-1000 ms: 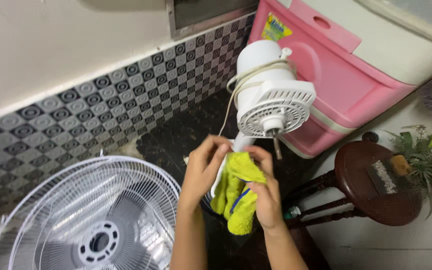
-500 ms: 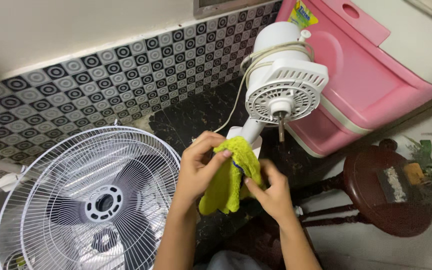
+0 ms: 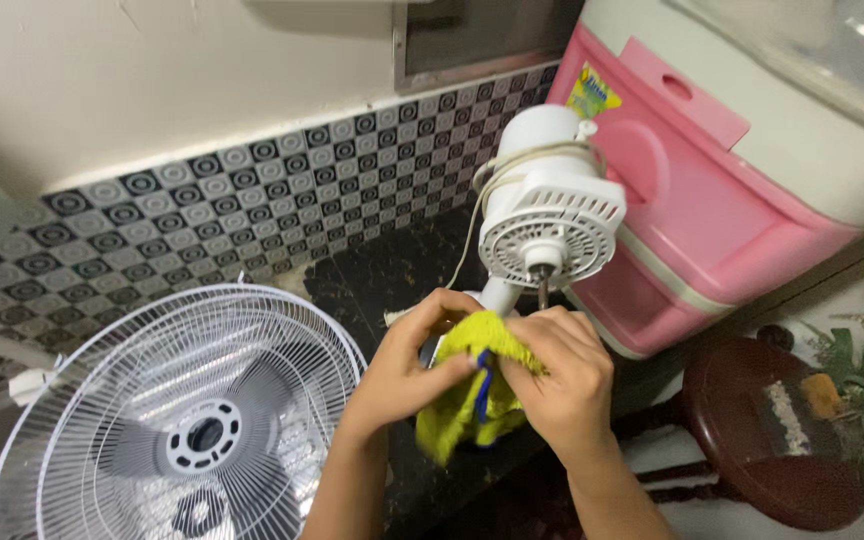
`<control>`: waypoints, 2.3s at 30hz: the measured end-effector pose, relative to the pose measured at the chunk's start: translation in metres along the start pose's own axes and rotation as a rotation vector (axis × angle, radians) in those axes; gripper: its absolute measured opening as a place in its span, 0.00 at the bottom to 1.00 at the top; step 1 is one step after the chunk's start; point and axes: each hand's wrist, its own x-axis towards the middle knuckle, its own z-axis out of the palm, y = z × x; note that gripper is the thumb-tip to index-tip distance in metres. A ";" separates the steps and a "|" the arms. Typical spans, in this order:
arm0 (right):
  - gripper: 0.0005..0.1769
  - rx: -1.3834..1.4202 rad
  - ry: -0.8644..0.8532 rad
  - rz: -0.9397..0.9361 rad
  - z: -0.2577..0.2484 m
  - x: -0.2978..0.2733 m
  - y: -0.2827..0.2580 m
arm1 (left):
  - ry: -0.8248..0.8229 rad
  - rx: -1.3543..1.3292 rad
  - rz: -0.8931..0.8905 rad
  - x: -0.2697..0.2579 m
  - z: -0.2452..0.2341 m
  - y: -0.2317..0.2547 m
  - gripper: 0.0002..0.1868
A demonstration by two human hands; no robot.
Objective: The person wipes the exterior of a white electric fan motor housing with a yellow microfiber cloth. They rotate the fan head to access different sides and continue wiping the surface. The fan remains assembled throughout the clip.
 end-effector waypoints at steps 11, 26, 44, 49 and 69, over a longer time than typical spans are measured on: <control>0.26 0.323 0.448 0.183 0.009 0.011 0.084 | 0.794 -0.194 -0.037 0.078 0.003 0.000 0.09; 0.20 0.767 0.496 0.585 0.087 -0.038 0.153 | 0.469 0.401 0.113 0.084 0.000 -0.026 0.17; 0.25 0.574 0.497 0.643 0.086 -0.041 0.116 | 0.520 0.359 0.196 0.094 0.002 -0.011 0.16; 0.23 0.576 0.458 0.633 0.086 -0.049 0.130 | 0.554 0.488 0.161 0.092 0.007 0.007 0.16; 0.26 0.306 0.427 0.295 0.052 -0.005 0.090 | 0.530 0.858 0.374 0.105 0.045 0.043 0.25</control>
